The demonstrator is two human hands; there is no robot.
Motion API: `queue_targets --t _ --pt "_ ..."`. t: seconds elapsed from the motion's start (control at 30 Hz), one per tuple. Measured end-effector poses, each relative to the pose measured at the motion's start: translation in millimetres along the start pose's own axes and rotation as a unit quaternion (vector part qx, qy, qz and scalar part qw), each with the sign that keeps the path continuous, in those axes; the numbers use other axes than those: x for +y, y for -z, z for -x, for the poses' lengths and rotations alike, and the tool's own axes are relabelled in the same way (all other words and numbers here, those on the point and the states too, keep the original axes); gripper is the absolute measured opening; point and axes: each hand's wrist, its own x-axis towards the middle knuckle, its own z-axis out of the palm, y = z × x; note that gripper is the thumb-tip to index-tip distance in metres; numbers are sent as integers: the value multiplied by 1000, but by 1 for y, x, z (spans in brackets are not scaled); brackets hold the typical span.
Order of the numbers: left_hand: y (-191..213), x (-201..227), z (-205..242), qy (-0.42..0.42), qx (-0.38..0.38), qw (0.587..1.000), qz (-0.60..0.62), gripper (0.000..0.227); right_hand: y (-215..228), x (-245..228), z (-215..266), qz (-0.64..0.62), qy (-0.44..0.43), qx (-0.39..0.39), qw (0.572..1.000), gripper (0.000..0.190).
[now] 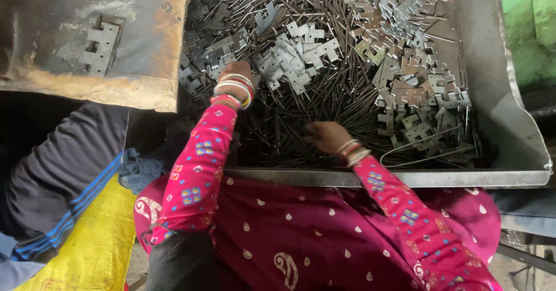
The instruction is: The person sits on the floor and repeatedly picks up metal rods and small metal plates from a large bin. They insert the rods into the plates by hand and place the assembled units into a nearby container.
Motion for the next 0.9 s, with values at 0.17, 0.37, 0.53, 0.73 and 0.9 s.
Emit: queue_targets --t 0.17,0.37,0.53,0.73,0.9 --pt "74 27 17 59 -167 802 571 26 -24 -26 -19 134 60 -19 989 34" --pt "81 56 28 -127 -3 865 485 38 15 -12 -5 -111 -5 103 988 22" --pt "83 52 21 -15 9 794 608 45 55 17 32 -624 -106 274 724 22" --pt "51 102 33 60 -103 586 802 46 63 28 40 -773 -141 137 603 34" --pt "-11 184 107 -91 -45 863 494 58 30 -13 31 -786 -167 123 582 52"
